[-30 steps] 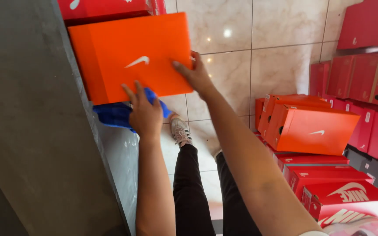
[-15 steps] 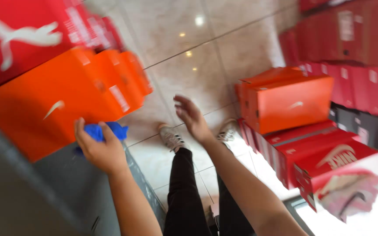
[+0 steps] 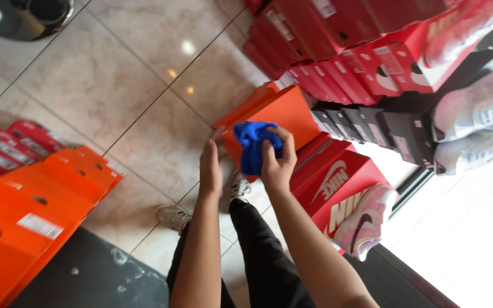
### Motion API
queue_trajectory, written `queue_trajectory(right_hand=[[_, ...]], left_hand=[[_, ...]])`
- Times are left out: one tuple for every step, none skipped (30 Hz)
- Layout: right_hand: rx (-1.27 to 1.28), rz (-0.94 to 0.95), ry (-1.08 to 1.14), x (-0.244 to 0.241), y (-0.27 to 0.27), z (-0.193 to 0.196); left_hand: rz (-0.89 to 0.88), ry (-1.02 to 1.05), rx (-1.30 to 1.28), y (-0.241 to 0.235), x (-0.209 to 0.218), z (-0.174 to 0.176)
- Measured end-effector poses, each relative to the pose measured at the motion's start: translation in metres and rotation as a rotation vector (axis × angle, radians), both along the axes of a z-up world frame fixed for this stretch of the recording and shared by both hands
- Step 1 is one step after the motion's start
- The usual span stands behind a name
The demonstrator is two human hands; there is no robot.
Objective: Wiping shoeboxes with a cloth and organizing them into stacks
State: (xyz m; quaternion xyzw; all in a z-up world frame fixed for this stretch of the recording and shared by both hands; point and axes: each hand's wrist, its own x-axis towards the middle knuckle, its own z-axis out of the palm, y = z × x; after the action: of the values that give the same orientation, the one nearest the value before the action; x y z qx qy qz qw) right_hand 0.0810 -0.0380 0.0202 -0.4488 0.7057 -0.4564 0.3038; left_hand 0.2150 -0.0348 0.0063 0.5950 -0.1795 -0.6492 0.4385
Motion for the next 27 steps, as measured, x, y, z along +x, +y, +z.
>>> queue_trajectory(right_hand=[[-0.003,-0.012,0.007,-0.016,-0.011,-0.004],[0.043,0.025,0.102,-0.032,-0.018,-0.008],[0.090,0.063,0.197,-0.044,-0.024,-0.016],[0.108,0.081,0.196,-0.057,-0.027,-0.034],[0.442,0.088,0.286,-0.068,-0.030,-0.054],[0.786,0.099,0.373,-0.074,-0.027,-0.074],[0.812,0.122,0.371,-0.062,-0.030,-0.088],[0.727,0.101,0.460,-0.055,-0.035,-0.100],[0.643,0.082,0.550,-0.050,-0.042,-0.110],[0.647,0.057,0.562,-0.053,-0.036,-0.143],[0.686,0.066,0.677,-0.054,-0.029,-0.176],[0.735,0.108,0.773,-0.041,-0.017,-0.209],[0.749,0.115,0.765,-0.040,-0.003,-0.207],[0.620,0.266,0.843,-0.038,0.004,-0.208],[0.485,0.415,0.913,-0.036,0.011,-0.208],[0.504,0.414,0.913,-0.045,0.011,-0.210],[0.521,0.328,0.915,-0.055,0.012,-0.211],[0.509,0.229,0.925,-0.069,-0.002,-0.218],[0.501,0.213,0.934,-0.093,-0.019,-0.234],[0.552,-0.047,0.918,-0.112,-0.033,-0.252],[0.597,-0.308,0.891,-0.130,-0.046,-0.270],[0.615,-0.301,0.890,-0.120,-0.056,-0.267],[0.593,-0.270,0.945,-0.110,-0.066,-0.263],[0.557,-0.251,1.010,-0.109,-0.083,-0.258],[0.561,-0.257,1.020,-0.094,-0.064,-0.244],[0.450,0.128,0.964,-0.078,-0.055,-0.234],[0.328,0.506,0.889,-0.061,-0.045,-0.225]], left_hand=[[-0.012,0.007,-0.003,-0.006,-0.013,-0.023],[0.033,-0.081,0.099,-0.006,-0.026,-0.047],[0.076,-0.169,0.201,-0.005,-0.036,-0.074],[0.092,-0.169,0.222,0.015,-0.055,-0.119],[0.054,-0.287,0.100,0.037,-0.072,-0.165],[0.010,-0.410,-0.010,0.066,-0.085,-0.208],[0.019,-0.418,0.023,0.069,-0.085,-0.209],[-0.034,-0.354,0.134,0.063,-0.091,-0.213],[-0.087,-0.292,0.246,0.055,-0.098,-0.216],[-0.107,-0.275,0.240,0.053,-0.106,-0.229],[-0.161,-0.277,0.360,0.051,-0.111,-0.241],[-0.196,-0.301,0.501,0.057,-0.103,-0.251],[-0.198,-0.307,0.518,0.058,-0.100,-0.245],[-0.207,-0.292,0.519,0.051,-0.096,-0.242],[-0.217,-0.277,0.521,0.044,-0.093,-0.238],[-0.229,-0.273,0.535,0.046,-0.088,-0.226],[-0.222,-0.247,0.489,0.048,-0.084,-0.213],[-0.211,-0.218,0.413,0.035,-0.083,-0.207],[-0.219,-0.211,0.397,0.039,-0.094,-0.216],[-0.186,-0.186,0.370,0.047,-0.099,-0.224],[-0.154,-0.160,0.342,0.057,-0.105,-0.233],[-0.157,-0.163,0.361,0.048,-0.098,-0.220],[-0.138,-0.157,0.395,0.039,-0.093,-0.208],[-0.123,-0.138,0.412,0.022,-0.095,-0.197],[-0.130,-0.128,0.414,0.028,-0.096,-0.195],[-0.104,-0.136,0.410,0.026,-0.098,-0.198],[-0.078,-0.145,0.407,0.024,-0.099,-0.201]])
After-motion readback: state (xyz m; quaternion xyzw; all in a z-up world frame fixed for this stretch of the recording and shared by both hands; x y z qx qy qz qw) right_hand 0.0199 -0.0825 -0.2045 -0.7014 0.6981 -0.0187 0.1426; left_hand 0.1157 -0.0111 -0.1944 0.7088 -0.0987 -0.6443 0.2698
